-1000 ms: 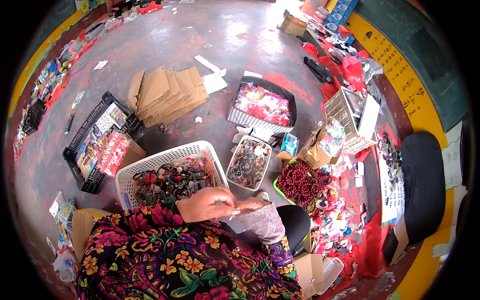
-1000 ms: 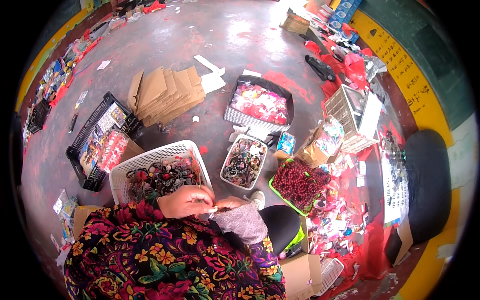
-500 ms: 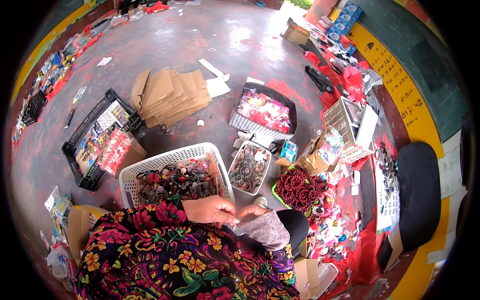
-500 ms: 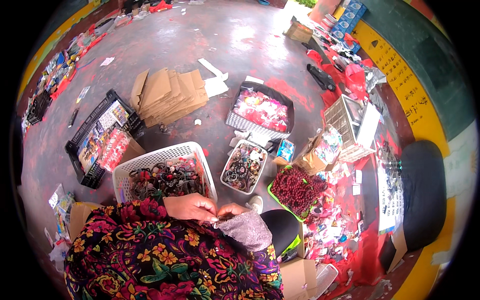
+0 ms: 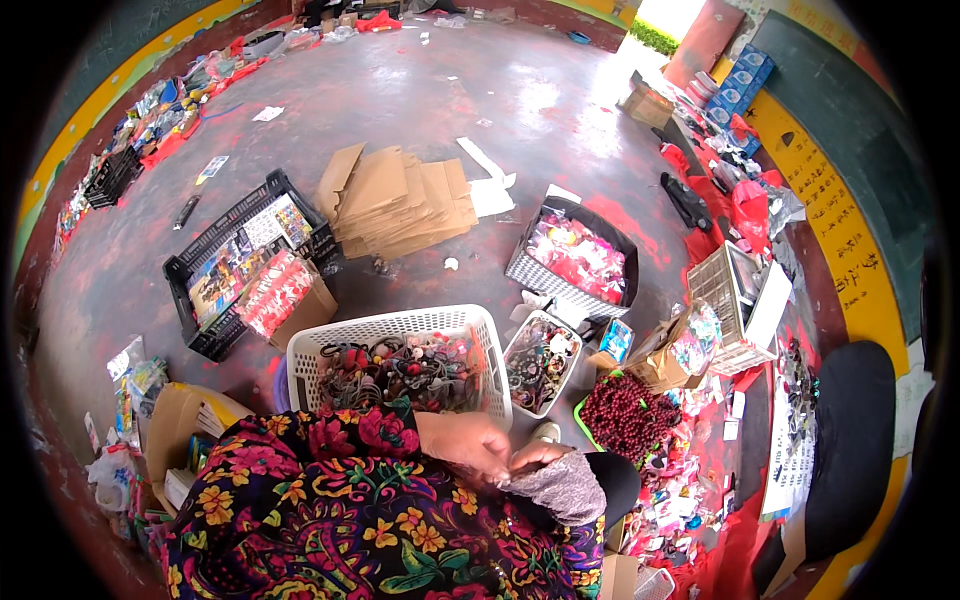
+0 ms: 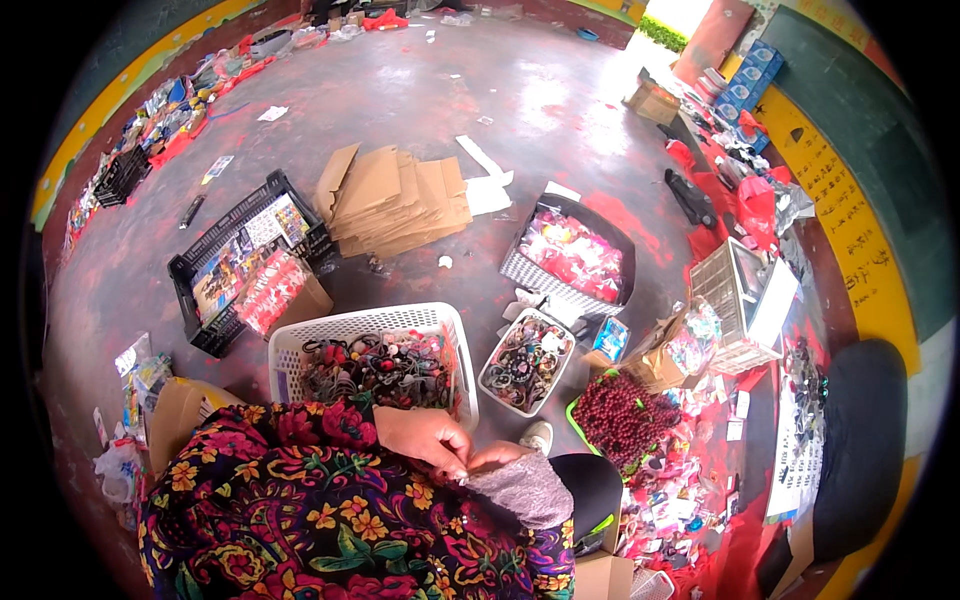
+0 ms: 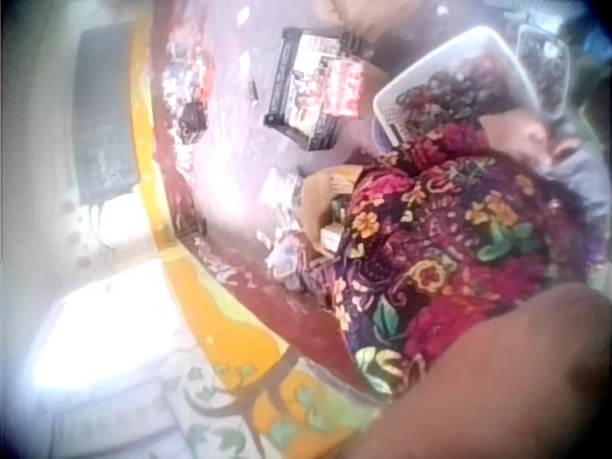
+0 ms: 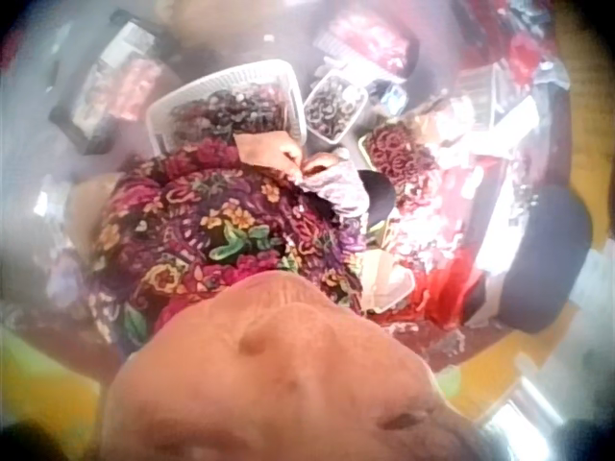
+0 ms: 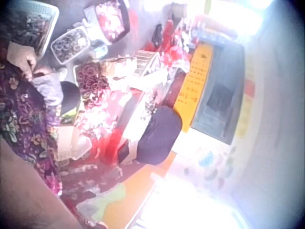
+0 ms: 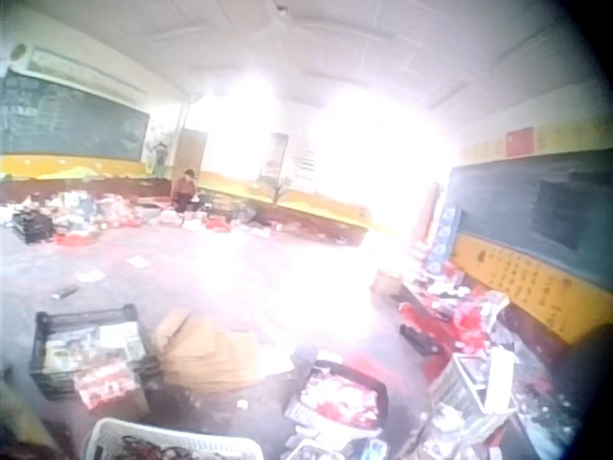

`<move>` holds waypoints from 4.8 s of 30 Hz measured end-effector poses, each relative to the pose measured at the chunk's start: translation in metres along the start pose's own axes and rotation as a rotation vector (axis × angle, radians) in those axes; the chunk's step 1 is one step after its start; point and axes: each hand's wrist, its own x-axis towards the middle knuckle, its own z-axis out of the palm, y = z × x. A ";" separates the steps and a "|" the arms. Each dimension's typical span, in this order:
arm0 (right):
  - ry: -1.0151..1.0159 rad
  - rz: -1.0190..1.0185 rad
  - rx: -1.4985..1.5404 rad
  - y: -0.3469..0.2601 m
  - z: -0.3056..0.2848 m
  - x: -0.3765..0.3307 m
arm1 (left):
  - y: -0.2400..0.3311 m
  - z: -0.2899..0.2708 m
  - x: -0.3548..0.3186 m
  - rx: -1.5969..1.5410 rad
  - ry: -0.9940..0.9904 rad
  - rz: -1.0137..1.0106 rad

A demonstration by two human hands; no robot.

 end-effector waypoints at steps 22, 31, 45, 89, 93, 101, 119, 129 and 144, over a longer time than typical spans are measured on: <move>0.661 -0.002 0.175 -0.016 -0.014 0.002 | -0.007 -0.009 0.001 -0.702 0.348 0.001; 0.563 0.178 1.639 -0.004 -0.028 0.012 | -0.003 -0.009 0.002 -0.859 0.430 0.124; 0.502 -0.268 -0.979 -0.021 -0.014 0.018 | -0.001 0.000 0.005 -0.669 0.433 0.144; 0.217 -0.221 -0.525 -0.010 0.009 0.010 | 0.009 0.006 0.004 -0.420 0.485 0.066; 0.394 -0.177 -0.724 0.004 0.017 0.010 | 0.004 0.007 0.006 -0.473 0.473 0.080; 0.484 0.123 -0.366 -0.017 0.030 0.021 | 0.004 0.017 0.005 -0.165 0.490 0.133; 0.354 -0.172 -0.641 0.004 0.007 0.006 | 0.008 0.004 0.006 -0.478 0.445 0.106; 0.491 -0.107 -1.177 -0.015 0.029 0.010 | 0.009 0.007 0.007 -0.465 0.411 0.084; 0.273 0.126 0.017 -0.027 0.010 0.012 | 0.010 0.007 0.001 -0.359 0.455 0.104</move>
